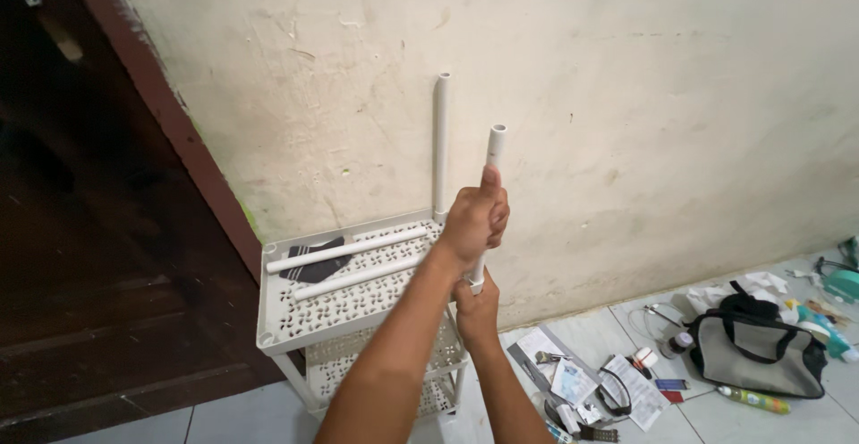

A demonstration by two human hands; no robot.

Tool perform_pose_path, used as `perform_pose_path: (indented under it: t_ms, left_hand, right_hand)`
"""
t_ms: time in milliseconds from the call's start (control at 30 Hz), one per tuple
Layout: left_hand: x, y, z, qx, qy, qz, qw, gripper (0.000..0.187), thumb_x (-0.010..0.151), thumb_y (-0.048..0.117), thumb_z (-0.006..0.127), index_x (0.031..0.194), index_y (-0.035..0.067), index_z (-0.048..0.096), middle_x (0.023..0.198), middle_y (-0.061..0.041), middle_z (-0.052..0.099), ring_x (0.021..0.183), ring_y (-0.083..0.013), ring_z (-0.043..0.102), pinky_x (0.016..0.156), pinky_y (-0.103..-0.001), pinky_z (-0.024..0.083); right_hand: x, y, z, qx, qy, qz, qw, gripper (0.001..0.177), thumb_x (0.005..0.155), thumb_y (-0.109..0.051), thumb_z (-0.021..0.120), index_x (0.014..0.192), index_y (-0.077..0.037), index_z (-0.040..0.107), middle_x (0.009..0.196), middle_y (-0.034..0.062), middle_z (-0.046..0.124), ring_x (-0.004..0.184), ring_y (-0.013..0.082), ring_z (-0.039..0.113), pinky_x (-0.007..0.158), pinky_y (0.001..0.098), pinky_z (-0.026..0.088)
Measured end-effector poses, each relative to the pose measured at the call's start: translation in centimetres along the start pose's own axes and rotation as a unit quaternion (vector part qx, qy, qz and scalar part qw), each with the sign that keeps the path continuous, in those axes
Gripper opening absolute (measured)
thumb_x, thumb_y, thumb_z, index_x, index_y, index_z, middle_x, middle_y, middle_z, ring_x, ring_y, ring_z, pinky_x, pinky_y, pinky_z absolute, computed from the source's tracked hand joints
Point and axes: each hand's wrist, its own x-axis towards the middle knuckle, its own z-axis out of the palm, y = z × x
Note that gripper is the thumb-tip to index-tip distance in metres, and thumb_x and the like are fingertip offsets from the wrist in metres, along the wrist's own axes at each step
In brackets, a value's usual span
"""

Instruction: The person inserts white plastic poles into the corner holes of a white plastic shelf unit. They repeatedly insert and remove the poles, then gather them and place them on a nearby bed. Finally, they remove a sock from the shelf and attempt to secure the shelf with small plastic fasteners.

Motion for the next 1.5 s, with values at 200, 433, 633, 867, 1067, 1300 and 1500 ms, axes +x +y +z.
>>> perform_pose_path:
  t_ms: [200, 433, 633, 867, 1067, 1300, 1500]
  left_hand:
    - [0.7, -1.4, 2.5, 0.180, 0.229, 0.119, 0.949, 0.078, 0.091, 0.082, 0.041, 0.051, 0.015, 0.035, 0.051, 0.005, 0.035, 0.050, -0.0089, 0.034, 0.046, -0.032, 0.029]
    - [-0.2, -1.1, 4.2, 0.222, 0.292, 0.134, 0.921, 0.081, 0.091, 0.083, 0.037, 0.054, 0.012, 0.042, 0.049, 0.002, 0.041, 0.049, -0.0099, 0.041, 0.046, -0.033, 0.033]
    - [-0.7, 2.0, 0.5, -0.035, 0.008, 0.037, 0.999, 0.087, 0.083, 0.087, 0.024, 0.068, 0.009, 0.060, 0.063, -0.004, 0.059, 0.053, -0.0140, 0.055, 0.051, -0.029, 0.045]
    - [1.3, 1.4, 0.0, -0.039, -0.091, 0.001, 0.995, 0.085, 0.093, 0.090, 0.025, 0.059, 0.015, 0.044, 0.051, 0.001, 0.042, 0.041, -0.0095, 0.036, 0.039, -0.027, 0.029]
    - [1.9, -0.3, 2.7, 0.147, 0.223, 0.103, 0.958, 0.086, 0.094, 0.084, 0.031, 0.047, 0.013, 0.033, 0.044, 0.003, 0.032, 0.042, -0.0118, 0.031, 0.042, -0.033, 0.026]
    - [0.8, 0.4, 4.0, 0.161, 0.285, 0.129, 0.936, 0.083, 0.093, 0.080, 0.041, 0.049, 0.010, 0.040, 0.048, 0.002, 0.040, 0.047, -0.0120, 0.039, 0.047, -0.035, 0.032]
    - [-0.7, 5.6, 0.2, -0.241, -0.025, -0.033, 0.970, 0.080, 0.081, 0.075, 0.031, 0.075, 0.002, 0.065, 0.065, -0.009, 0.061, 0.054, -0.0232, 0.057, 0.054, -0.034, 0.045]
  right_hand:
    - [-0.1, 2.6, -1.1, -0.049, -0.013, -0.048, 0.998, 0.030, 0.088, -0.020, 0.073, 0.106, 0.002, 0.063, 0.091, 0.0052, 0.070, 0.083, 0.0135, 0.061, 0.072, 0.0323, 0.054]
    - [0.2, 5.7, -2.2, -0.141, 0.012, 0.025, 0.990, 0.028, 0.094, -0.021, 0.074, 0.101, 0.004, 0.066, 0.085, 0.0105, 0.066, 0.078, 0.0160, 0.057, 0.067, 0.0363, 0.051]
    - [-0.3, -0.4, 0.1, 0.013, 0.000, -0.003, 1.000, 0.036, 0.089, -0.019, 0.059, 0.119, 0.001, 0.063, 0.094, 0.0040, 0.068, 0.080, 0.0129, 0.060, 0.071, 0.0312, 0.053]
    - [-0.1, -0.8, 0.1, -0.025, 0.006, 0.006, 1.000, 0.030, 0.092, -0.021, 0.058, 0.110, 0.003, 0.065, 0.087, 0.0081, 0.068, 0.075, 0.0154, 0.061, 0.067, 0.0332, 0.053]
    - [0.8, 3.8, -1.7, -0.165, 0.000, -0.051, 0.985, 0.030, 0.087, -0.023, 0.071, 0.103, 0.001, 0.063, 0.090, 0.0082, 0.070, 0.081, 0.0150, 0.062, 0.071, 0.0338, 0.053]
    - [0.5, 5.2, -2.9, -0.227, -0.024, -0.166, 0.959, 0.040, 0.083, -0.019, 0.077, 0.111, 0.005, 0.062, 0.098, 0.0070, 0.067, 0.089, 0.0132, 0.062, 0.073, 0.0330, 0.051]
    - [-0.4, -1.4, 0.6, -0.014, 0.018, -0.012, 1.000, 0.050, 0.089, -0.018, 0.060, 0.135, 0.001, 0.058, 0.100, 0.0016, 0.068, 0.078, 0.0087, 0.055, 0.067, 0.0271, 0.049]
